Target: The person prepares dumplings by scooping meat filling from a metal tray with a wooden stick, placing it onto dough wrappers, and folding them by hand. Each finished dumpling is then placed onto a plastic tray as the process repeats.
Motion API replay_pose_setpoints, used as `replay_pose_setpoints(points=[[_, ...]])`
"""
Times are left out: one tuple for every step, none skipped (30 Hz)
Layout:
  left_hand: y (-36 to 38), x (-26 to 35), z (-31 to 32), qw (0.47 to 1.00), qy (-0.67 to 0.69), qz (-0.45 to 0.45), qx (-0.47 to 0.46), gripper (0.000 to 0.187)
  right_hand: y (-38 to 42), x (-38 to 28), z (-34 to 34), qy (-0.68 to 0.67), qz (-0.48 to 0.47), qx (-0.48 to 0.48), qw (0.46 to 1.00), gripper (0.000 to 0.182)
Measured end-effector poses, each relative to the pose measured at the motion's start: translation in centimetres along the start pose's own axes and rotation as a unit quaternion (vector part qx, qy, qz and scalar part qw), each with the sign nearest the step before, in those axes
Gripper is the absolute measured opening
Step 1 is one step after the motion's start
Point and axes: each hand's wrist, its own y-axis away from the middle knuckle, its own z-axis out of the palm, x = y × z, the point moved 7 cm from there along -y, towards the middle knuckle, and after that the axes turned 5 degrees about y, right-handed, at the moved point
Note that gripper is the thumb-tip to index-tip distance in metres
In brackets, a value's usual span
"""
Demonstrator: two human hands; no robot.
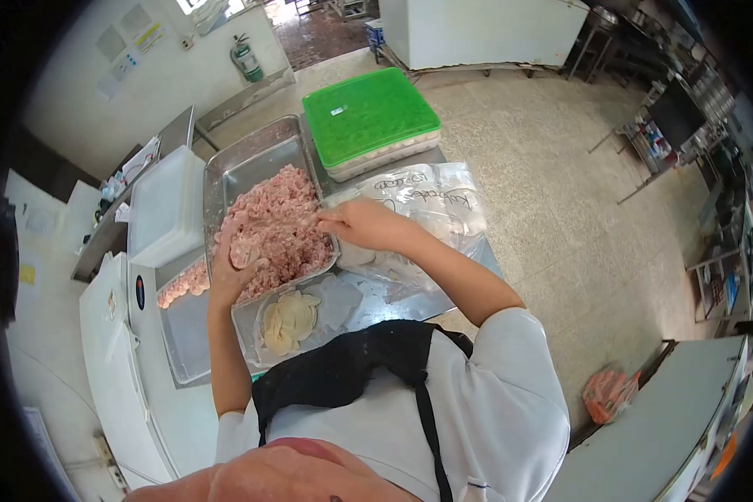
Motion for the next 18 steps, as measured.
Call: replay_pose_setpoints(points=[[-0.3,-0.6,0.9,0.998,0.026,0.023,-0.052,0.052,0.1,-0.4,1.3,-0.002,-0.005,-0.006,1.0,0.035],[-0.2,-1.4,1.8,0.992,0.052,0.049,-0.107,0.052,0.3,-1.4,3.1,-0.04,-0.055,-0.001,0.998,0.037],[0.0,-3.9,2.4,0.992,0.05,0.046,-0.106,0.052,0.4,-2.3,4.1,-0.078,-0.102,0.006,0.992,0.039],[0.3,-7.1,3.3,0.992,0.041,0.038,-0.114,0.05,0.4,-2.3,4.9,-0.067,-0.078,-0.053,0.993,0.035],[0.3,-8.8,3.8,0.992,0.033,0.032,-0.12,0.048,0.1,-2.1,4.3,-0.066,-0.078,-0.052,0.993,0.035],[-0.1,-7.1,3.8,0.992,0.034,0.034,-0.117,0.048,-0.4,-1.6,3.4,0.0,-0.075,-0.051,0.996,0.031],[-0.2,-5.5,3.9,0.983,0.095,-0.08,-0.138,0.047,-0.6,-1.6,3.0,0.065,-0.073,-0.051,0.994,0.028],[0.2,-5.3,4.0,0.957,0.155,-0.192,-0.153,0.045,-0.4,-3.2,2.7,0.065,-0.077,-0.054,0.993,0.028],[0.3,-6.3,3.9,0.957,0.156,-0.195,-0.147,0.045,0.2,-5.2,1.8,0.094,-0.058,-0.007,0.994,0.025],[0.6,-8.5,4.2,0.946,0.223,-0.194,-0.134,0.045,0.4,-6.4,1.3,0.121,-0.038,0.04,0.991,0.022],[0.9,-11.2,4.6,0.93,0.288,-0.192,-0.12,0.046,0.2,-5.6,2.8,0.121,-0.042,0.034,0.991,0.022],[0.6,-14.6,4.4,0.972,0.18,-0.118,-0.095,0.046,-0.2,-3.1,5.3,0.106,-0.033,0.031,0.993,0.022],[0.8,-13.2,3.6,0.971,0.183,-0.123,-0.091,0.046,-0.7,-1.3,7.0,0.091,-0.024,0.028,0.995,0.021],[0.9,-9.8,3.0,0.977,0.11,-0.129,-0.129,0.047,-1.1,0.4,7.6,0.161,0.003,-0.024,0.987,0.025],[1.1,-8.2,2.5,0.977,0.037,-0.132,-0.163,0.049,-0.9,0.9,7.0,0.202,0.042,-0.056,0.977,0.025],[1.7,-8.8,1.8,0.983,0.088,-0.088,-0.138,0.051,-0.4,0.8,6.4,0.238,0.083,-0.086,0.964,0.025],[2.1,-10.2,1.2,0.982,0.088,-0.094,-0.14,0.051,-0.1,0.7,6.0,0.247,0.096,-0.088,0.96,0.025],[1.8,-9.9,0.3,0.985,0.104,-0.05,-0.129,0.053,0.1,0.4,5.5,0.26,0.106,-0.09,0.956,0.025]])
